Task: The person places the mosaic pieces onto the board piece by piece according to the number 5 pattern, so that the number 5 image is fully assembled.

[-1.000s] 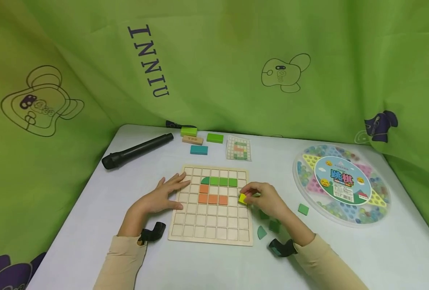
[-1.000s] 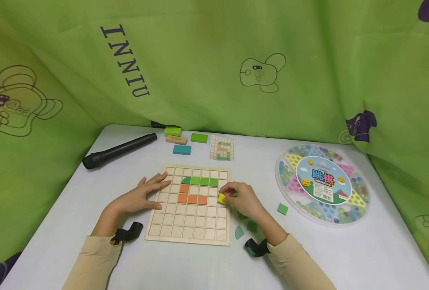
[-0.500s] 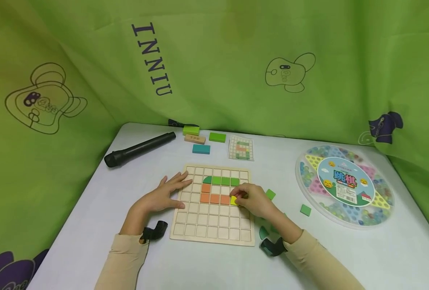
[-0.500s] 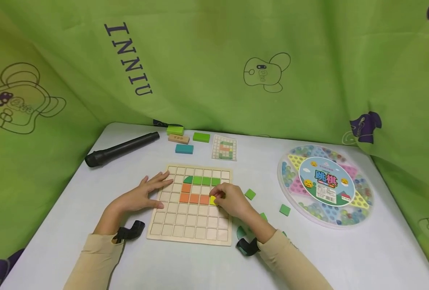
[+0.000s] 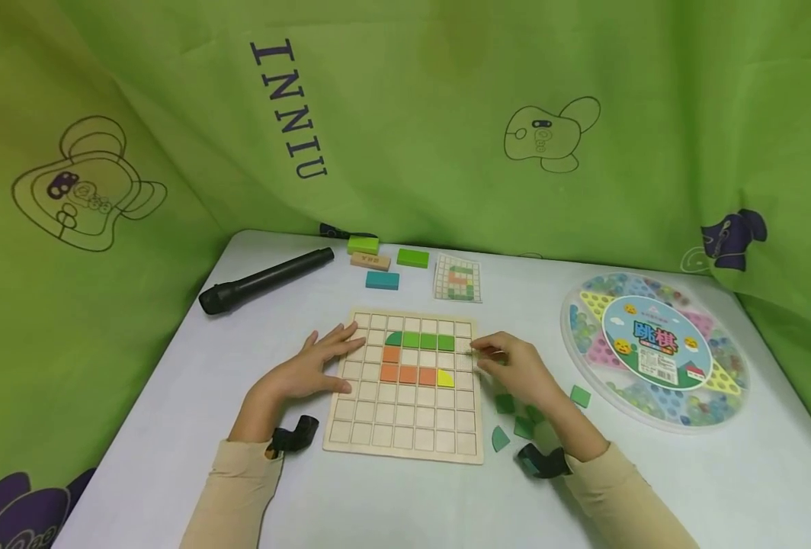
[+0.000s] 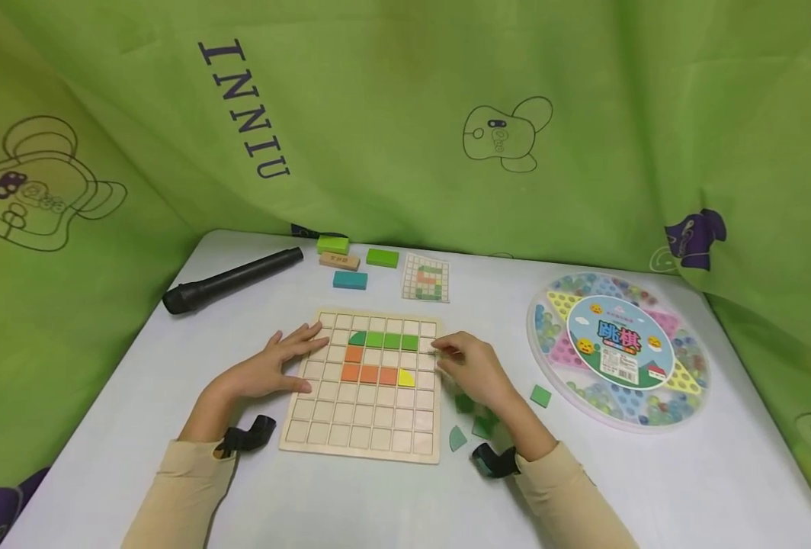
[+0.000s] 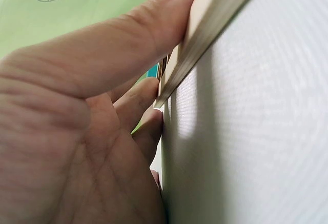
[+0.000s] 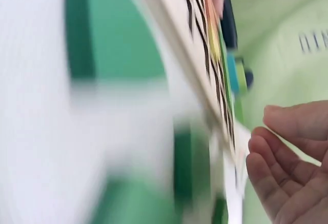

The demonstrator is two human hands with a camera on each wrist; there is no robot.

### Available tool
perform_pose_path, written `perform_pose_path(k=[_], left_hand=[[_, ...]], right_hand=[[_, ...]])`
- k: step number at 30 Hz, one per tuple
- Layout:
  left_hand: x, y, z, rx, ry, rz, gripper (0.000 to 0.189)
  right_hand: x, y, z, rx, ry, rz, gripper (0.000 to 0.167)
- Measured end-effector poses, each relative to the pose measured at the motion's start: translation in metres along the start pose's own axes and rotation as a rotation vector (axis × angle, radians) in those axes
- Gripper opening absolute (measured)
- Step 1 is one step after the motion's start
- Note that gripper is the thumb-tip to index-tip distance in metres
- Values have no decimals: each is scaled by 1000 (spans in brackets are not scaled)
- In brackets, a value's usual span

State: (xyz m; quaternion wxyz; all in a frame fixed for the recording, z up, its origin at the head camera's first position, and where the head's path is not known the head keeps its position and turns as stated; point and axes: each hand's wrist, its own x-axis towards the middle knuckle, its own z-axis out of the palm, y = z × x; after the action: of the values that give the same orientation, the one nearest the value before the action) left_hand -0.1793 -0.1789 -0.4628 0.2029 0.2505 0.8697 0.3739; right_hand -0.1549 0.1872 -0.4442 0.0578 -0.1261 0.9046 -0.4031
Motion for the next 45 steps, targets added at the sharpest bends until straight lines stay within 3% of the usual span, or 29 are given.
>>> perform_pose_path(k=[5, 12, 17, 20, 24, 28, 34, 41, 45], left_hand=[[0, 1, -1, 7, 0, -10, 80], [0, 1, -1, 5, 0, 3, 81], [-1, 1, -2, 12, 6, 13, 82], [0, 1, -2, 10, 3, 9, 81], [-1, 1, -2, 5, -1, 4, 81], [0, 1, -2, 11, 9, 10, 81], [0, 1, -2, 21, 23, 11, 81], [0, 2, -1, 24, 11, -16, 82], [2, 4, -1, 31, 8, -24, 81]], right_hand=[[-6, 24, -27, -49, -31, 38, 34], [-13, 39, -45, -131, -182, -63, 37], [-14, 42, -47, -239, -173, -126, 29], [-16, 42, -47, -266, -145, -96, 25], [-23, 33, -40, -225, -109, -59, 25], [-33, 16, -25, -141, -72, -95, 26], [-39, -7, 5, -59, -101, -111, 26], [-31, -16, 32, -73, -111, -185, 25], [-29, -21, 40, -102, -85, -184, 23]])
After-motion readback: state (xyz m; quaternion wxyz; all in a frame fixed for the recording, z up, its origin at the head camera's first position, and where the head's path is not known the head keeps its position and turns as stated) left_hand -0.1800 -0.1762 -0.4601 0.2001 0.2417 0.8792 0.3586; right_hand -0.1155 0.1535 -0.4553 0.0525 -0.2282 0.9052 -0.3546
